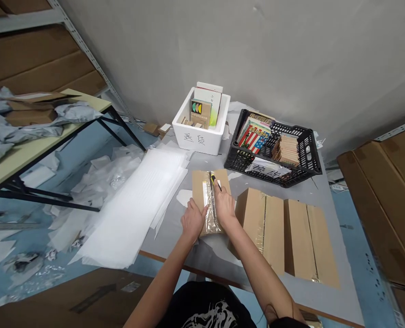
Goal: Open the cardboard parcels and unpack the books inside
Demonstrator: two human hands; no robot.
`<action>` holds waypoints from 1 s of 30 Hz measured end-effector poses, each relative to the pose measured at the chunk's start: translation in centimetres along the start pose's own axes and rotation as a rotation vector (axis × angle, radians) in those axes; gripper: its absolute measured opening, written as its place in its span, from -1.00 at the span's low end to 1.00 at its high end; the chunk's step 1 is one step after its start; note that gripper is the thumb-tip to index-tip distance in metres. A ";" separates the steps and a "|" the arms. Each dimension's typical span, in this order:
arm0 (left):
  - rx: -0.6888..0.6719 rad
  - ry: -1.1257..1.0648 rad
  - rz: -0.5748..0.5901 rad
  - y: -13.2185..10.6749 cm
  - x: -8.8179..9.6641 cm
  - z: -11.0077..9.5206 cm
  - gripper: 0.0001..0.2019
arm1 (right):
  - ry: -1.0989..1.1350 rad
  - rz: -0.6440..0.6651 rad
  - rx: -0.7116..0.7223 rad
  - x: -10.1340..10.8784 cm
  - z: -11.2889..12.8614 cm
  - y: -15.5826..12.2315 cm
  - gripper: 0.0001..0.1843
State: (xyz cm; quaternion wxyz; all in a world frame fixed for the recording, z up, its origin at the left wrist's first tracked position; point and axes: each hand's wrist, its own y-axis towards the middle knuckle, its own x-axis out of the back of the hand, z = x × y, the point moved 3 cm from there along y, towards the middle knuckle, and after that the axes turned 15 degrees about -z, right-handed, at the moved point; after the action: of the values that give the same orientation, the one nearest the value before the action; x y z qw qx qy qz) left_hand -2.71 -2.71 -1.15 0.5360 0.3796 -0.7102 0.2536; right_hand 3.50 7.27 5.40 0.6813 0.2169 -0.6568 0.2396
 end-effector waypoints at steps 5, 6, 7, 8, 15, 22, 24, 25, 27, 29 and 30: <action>-0.007 -0.024 0.013 0.0 0.0 0.2 -0.35 | 0.023 0.051 -0.056 0.3 0.7 -0.5 -0.44; -0.007 -0.030 0.016 0.0 0.0 0.2 -0.37 | 0.015 0.059 -0.058 0.3 0.8 -0.4 -0.43; -0.007 -0.037 0.018 0.0 0.0 0.3 -0.37 | 0.007 0.059 -0.055 0.3 1.0 -0.4 -0.41; -0.008 -0.044 0.019 0.0 0.0 0.4 -0.38 | 0.000 0.051 -0.048 0.3 1.1 -0.3 -0.40; -0.011 -0.063 0.003 0.1 -0.2 0.5 -0.37 | -0.063 0.008 -0.018 0.6 1.8 0.6 -0.37; -0.014 -0.079 -0.007 0.1 -0.5 0.5 -0.38 | -0.132 0.043 -0.038 2.0 3.1 -0.4 -0.31; -0.015 -0.086 -0.011 0.0 -0.6 0.5 -0.37 | -0.138 0.061 -0.035 2.0 3.3 -0.8 -0.29; -0.017 -0.089 -0.013 0.0 -0.6 0.5 -0.38 | -0.142 0.068 -0.031 2.0 3.3 -1.0 -0.30; -0.021 -0.093 -0.017 0.0 -0.6 0.5 -0.38 | -0.155 0.073 -0.021 1.8 3.4 -1.6 -0.33; -0.023 -0.098 -0.022 0.0 -0.6 0.5 -0.39 | -0.176 0.065 -0.011 1.8 3.3 -2.6 -0.37; -0.024 -0.101 -0.025 0.0 -0.5 0.5 -0.39 | -0.186 0.066 -0.005 1.8 3.2 -3.3 -0.38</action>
State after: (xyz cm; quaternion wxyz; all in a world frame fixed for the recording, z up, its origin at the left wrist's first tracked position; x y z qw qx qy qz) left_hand -2.95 -2.90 -1.82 0.5072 0.3941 -0.7345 0.2190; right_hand 2.97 2.79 7.41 0.6095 0.2145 -0.7248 0.2391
